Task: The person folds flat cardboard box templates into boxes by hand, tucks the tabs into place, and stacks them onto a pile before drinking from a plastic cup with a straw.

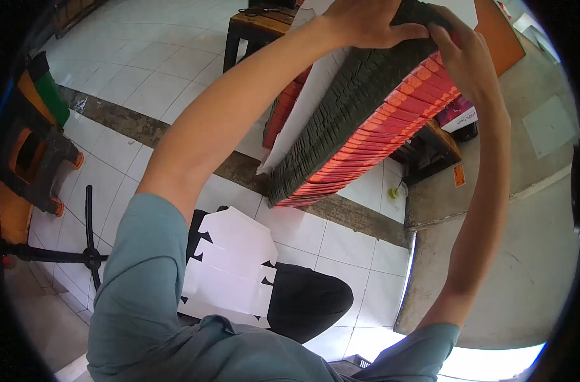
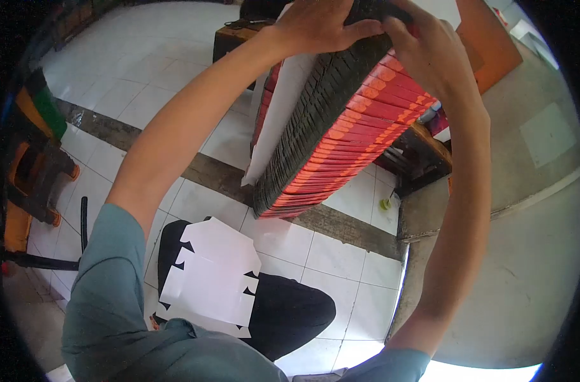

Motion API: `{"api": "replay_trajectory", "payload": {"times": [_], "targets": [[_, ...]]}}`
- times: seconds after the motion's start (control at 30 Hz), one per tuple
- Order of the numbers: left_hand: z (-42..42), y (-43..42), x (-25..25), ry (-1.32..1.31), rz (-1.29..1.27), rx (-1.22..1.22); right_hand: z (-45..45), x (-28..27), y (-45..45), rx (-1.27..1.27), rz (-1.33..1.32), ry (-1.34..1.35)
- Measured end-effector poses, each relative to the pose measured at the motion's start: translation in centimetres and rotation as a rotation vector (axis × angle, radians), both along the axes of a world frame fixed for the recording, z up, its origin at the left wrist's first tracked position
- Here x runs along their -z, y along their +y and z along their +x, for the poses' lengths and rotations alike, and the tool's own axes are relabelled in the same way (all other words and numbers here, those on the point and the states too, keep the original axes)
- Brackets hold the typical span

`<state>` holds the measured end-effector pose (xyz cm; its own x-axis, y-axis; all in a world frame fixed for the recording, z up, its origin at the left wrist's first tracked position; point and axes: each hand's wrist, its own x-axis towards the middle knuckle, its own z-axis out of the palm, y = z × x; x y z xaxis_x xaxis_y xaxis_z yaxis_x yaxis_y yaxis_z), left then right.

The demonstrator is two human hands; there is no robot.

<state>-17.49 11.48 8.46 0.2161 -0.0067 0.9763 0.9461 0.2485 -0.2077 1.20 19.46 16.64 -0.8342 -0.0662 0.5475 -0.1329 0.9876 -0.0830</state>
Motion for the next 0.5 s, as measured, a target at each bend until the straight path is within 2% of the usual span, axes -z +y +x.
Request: {"api": "replay_trajectory", "payload": {"times": [0.03,0.07,0.13,0.2,0.23,0.3,0.33,0.37,0.43,0.5], "targets": [[0.5,-0.2,0.0,0.002,-0.003,0.004,0.4,0.3,-1.1,0.024,-0.050,-0.038],[1.3,-0.4,0.2,-0.033,-0.067,-0.012,1.2,1.2,-2.4,-0.009,0.034,0.107],[2.9,-0.7,0.2,-0.062,-0.135,-0.024,0.6,0.7,0.5,-0.035,0.115,0.257],[3.8,-0.7,0.6,-0.309,-0.161,0.012,-3.1,-2.4,11.4,-0.210,0.028,0.309],[4.1,0.0,1.1,-0.313,-0.169,0.020,-3.3,-2.5,13.7,-0.200,0.022,0.304],[4.5,1.7,1.8,-0.393,0.047,0.166,-3.5,-2.7,16.8,-0.303,-0.366,0.612],[4.9,2.2,1.7,-0.389,0.042,0.165,-4.4,-2.2,19.0,-0.302,-0.370,0.617],[5.6,2.5,1.7,-0.422,0.056,0.225,-5.6,-1.0,21.3,-0.481,-0.771,0.395],[6.5,2.8,1.7,-0.463,0.067,0.278,-6.1,0.7,19.6,-0.651,-1.170,0.139],[6.7,3.2,1.6,-0.378,0.067,0.351,-6.2,3.3,16.3,-0.519,-1.420,0.102]]}}
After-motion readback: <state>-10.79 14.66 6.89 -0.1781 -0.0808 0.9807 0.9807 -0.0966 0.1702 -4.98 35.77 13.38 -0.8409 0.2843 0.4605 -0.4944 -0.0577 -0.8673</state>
